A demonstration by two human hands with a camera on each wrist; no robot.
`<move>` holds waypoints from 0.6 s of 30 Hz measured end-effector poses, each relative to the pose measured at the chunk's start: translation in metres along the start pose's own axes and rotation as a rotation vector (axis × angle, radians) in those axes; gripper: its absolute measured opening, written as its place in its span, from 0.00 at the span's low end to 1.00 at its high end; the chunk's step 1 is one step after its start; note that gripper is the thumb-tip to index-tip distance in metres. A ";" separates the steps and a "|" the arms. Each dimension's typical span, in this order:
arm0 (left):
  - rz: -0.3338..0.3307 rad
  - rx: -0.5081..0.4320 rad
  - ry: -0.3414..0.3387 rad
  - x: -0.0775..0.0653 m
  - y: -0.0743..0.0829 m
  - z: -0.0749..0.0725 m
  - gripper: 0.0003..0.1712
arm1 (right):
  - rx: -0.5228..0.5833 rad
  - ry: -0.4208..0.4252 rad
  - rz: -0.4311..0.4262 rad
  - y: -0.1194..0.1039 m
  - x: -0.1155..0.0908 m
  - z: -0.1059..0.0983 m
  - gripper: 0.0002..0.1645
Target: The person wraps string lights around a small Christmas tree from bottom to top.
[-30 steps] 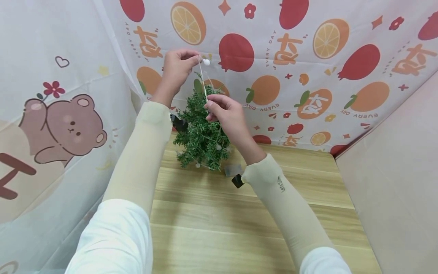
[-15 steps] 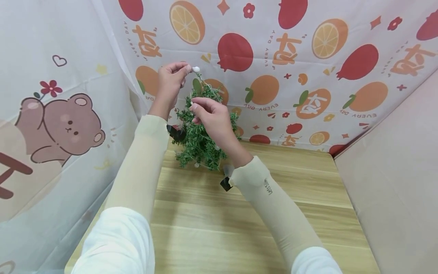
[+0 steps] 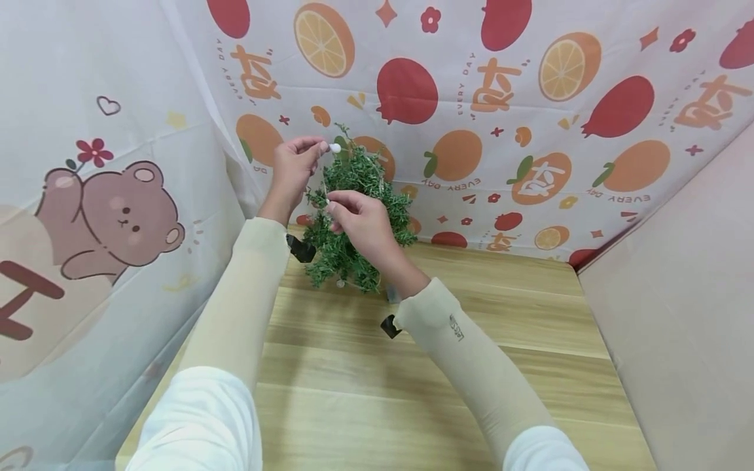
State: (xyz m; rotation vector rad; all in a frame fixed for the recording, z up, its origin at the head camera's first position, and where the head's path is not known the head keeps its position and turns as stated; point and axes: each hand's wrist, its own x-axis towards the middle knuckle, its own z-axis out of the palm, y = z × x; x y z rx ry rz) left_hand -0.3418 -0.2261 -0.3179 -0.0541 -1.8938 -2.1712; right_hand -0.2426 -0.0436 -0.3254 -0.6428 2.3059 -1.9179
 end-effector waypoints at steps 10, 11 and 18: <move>0.025 0.123 -0.021 -0.004 -0.020 -0.005 0.16 | -0.041 0.010 -0.027 0.018 -0.017 -0.014 0.17; 0.025 0.153 -0.020 -0.005 -0.022 -0.006 0.15 | -0.043 0.012 -0.030 0.020 -0.019 -0.017 0.17; 0.050 0.293 -0.011 -0.009 -0.031 -0.012 0.13 | -0.021 0.068 -0.059 0.029 -0.026 -0.037 0.17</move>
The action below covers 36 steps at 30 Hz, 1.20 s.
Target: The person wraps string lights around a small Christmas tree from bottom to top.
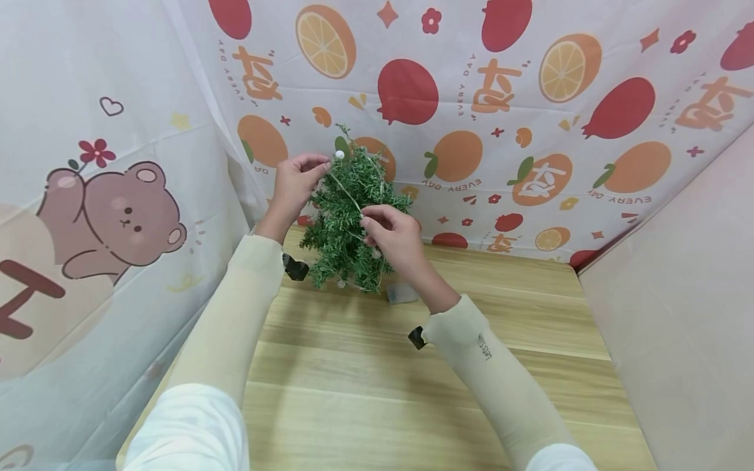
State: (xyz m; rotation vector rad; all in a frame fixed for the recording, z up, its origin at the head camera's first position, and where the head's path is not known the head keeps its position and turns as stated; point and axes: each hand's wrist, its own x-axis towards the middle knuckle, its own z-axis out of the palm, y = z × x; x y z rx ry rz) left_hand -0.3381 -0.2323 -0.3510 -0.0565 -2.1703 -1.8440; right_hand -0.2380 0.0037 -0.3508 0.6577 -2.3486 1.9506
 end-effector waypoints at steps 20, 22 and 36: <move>0.095 0.165 0.019 -0.022 -0.005 -0.001 0.13 | 0.038 0.163 0.084 0.027 0.024 -0.044 0.15; 0.085 0.154 0.007 -0.025 -0.007 -0.002 0.14 | 0.038 0.163 0.111 0.032 0.024 -0.044 0.15; 0.092 0.176 -0.011 -0.055 -0.019 0.002 0.17 | -0.086 0.171 0.071 0.050 0.016 -0.036 0.13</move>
